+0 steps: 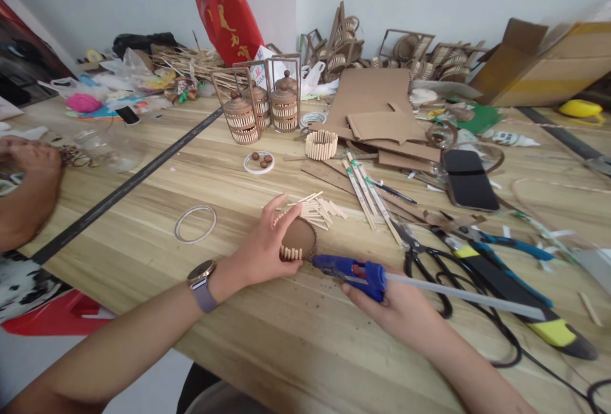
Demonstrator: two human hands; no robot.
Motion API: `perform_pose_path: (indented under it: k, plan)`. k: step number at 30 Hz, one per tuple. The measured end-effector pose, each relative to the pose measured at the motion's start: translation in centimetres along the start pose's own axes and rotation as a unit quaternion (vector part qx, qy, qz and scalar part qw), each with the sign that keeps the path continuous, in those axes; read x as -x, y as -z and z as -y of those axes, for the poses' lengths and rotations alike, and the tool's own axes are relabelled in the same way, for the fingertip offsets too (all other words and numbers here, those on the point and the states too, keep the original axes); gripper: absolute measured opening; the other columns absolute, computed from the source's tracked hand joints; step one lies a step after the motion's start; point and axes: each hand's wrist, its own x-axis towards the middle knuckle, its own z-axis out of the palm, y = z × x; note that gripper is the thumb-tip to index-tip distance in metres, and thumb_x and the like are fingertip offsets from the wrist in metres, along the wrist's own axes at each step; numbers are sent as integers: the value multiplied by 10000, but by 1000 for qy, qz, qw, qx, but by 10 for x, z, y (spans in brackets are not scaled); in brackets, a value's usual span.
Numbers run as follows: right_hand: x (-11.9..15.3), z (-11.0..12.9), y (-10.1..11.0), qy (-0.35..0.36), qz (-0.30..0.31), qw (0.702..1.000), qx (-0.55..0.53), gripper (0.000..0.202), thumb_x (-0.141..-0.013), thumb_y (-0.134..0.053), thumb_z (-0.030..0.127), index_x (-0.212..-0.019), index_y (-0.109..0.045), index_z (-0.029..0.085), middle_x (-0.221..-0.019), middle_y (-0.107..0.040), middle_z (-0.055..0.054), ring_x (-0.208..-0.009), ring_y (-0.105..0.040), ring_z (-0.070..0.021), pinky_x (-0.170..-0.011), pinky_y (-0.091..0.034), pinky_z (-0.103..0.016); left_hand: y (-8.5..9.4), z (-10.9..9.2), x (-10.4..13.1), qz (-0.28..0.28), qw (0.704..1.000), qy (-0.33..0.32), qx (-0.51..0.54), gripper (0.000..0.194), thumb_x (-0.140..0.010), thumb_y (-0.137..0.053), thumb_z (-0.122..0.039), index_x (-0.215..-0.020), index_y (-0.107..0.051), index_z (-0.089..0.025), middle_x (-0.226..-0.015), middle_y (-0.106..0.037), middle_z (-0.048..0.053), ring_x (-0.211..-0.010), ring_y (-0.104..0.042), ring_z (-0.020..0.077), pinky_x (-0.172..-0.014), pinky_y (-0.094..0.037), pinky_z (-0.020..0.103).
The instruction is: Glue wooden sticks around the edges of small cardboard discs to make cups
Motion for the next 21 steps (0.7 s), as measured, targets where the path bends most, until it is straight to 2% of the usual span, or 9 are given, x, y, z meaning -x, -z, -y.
perform_pose_path:
  k: [6, 11, 18, 21]
  plan:
    - [2, -2, -1, 2, 1, 1000, 3, 288, -843, -522, 424, -871, -752, 253, -838, -777, -33, -753, -722, -245, -732, -582, -356, -1, 0, 0, 3, 1000, 7, 4, 1021, -658, -738, -185, -1463, -123, -316, -1525, -98, 154, -1222, -461, 337, -963, -471, 503]
    - [1, -1, -1, 4, 0, 1000, 11, 288, -841, -520, 411, -878, -749, 241, -872, -777, -48, -776, -726, -248, -707, -582, -348, 0, 0, -1, 2, 1000, 2, 3, 1010, -661, -737, -186, -1465, -135, -295, -1520, -97, 158, -1235, -448, 339, -984, -460, 503]
    - [1, 0, -2, -6, 9, 1000, 28, 309, -840, -497, 425, -772, -722, 224, -792, -763, -71, -753, -723, -261, -675, -576, -360, 1, -1, -1, 11, 1000, 11, 6, 1019, -660, -747, -196, -1463, -130, -313, -1524, -95, 154, -1219, -463, 333, -950, -484, 497]
    - [1, -1, -3, -3, 0, 1000, 24, 298, -838, -502, 423, -786, -725, 233, -802, -764, -63, -763, -722, -259, -688, -574, -356, 1, -1, -1, 9, 1000, 15, 5, 1032, -657, -749, -196, -1465, -120, -326, -1526, -94, 149, -1233, -452, 341, -948, -487, 499]
